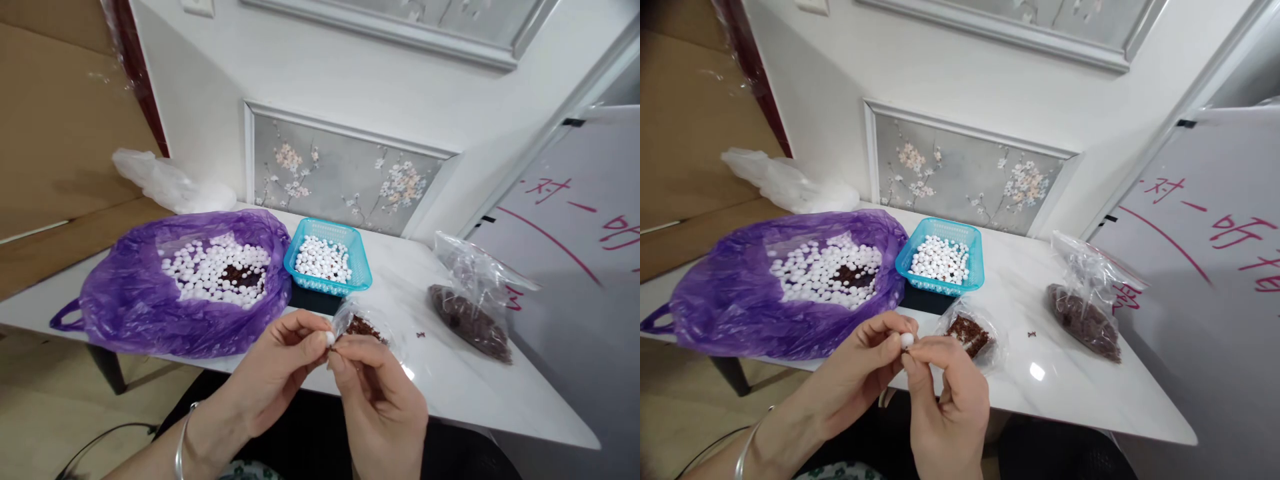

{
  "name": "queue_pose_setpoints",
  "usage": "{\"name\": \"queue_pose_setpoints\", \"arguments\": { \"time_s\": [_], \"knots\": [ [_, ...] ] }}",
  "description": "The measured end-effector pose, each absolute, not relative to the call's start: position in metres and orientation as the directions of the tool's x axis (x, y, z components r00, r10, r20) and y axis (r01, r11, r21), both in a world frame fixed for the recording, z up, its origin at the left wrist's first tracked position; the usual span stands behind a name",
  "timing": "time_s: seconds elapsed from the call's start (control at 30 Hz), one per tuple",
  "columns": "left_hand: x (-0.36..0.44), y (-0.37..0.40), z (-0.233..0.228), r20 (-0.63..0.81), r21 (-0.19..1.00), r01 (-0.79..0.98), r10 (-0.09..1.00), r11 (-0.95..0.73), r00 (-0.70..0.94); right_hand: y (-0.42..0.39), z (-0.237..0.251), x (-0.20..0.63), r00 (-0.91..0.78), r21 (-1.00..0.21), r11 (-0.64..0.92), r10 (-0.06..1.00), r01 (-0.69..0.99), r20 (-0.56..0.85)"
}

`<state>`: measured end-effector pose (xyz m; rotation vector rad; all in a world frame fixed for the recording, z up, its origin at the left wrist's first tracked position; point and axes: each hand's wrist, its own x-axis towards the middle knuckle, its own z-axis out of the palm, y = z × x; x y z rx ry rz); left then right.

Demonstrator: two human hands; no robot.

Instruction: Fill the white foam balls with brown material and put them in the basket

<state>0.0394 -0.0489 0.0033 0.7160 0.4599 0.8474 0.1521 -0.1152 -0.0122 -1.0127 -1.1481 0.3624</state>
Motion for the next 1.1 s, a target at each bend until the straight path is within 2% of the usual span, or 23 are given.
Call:
{"name": "queue_pose_setpoints", "arguments": {
  "time_s": [0.13,0.27,0.37,0.47,0.6,0.73,1.1],
  "knots": [
    [0.039,-0.047,0.003,0.017,0.803,-0.517,0.854,0.298,0.519,-0.115,-0.012,0.151,0.425,-0.836,0.494,0.721,0.237,0.547],
    [0.038,-0.045,0.001,0.041,0.823,-0.502,0.854,0.266,0.519,-0.114,-0.01,0.153,0.436,-0.877,0.434,0.761,0.207,0.48],
    [0.039,-0.044,0.0,-0.009,0.829,-0.482,0.869,0.283,0.495,-0.112,-0.009,0.156,0.416,-0.924,0.35,0.825,0.155,0.383],
    [0.041,-0.045,-0.002,-0.077,0.804,-0.475,0.856,0.357,0.512,-0.109,-0.009,0.161,0.385,-0.955,0.296,0.878,0.028,0.284],
    [0.042,-0.044,-0.006,-0.118,0.745,-0.493,0.816,0.449,0.565,-0.108,-0.012,0.165,0.36,-0.956,0.286,0.9,-0.067,0.245],
    [0.04,-0.043,-0.009,-0.14,0.693,-0.508,0.786,0.512,0.602,-0.111,-0.017,0.168,0.4,-0.958,0.286,0.88,-0.013,0.257],
    [0.042,-0.038,-0.01,-0.145,0.756,-0.469,0.816,0.456,0.559,-0.123,-0.019,0.188,0.466,-0.934,0.303,0.81,0.188,0.356]
  ]
}}
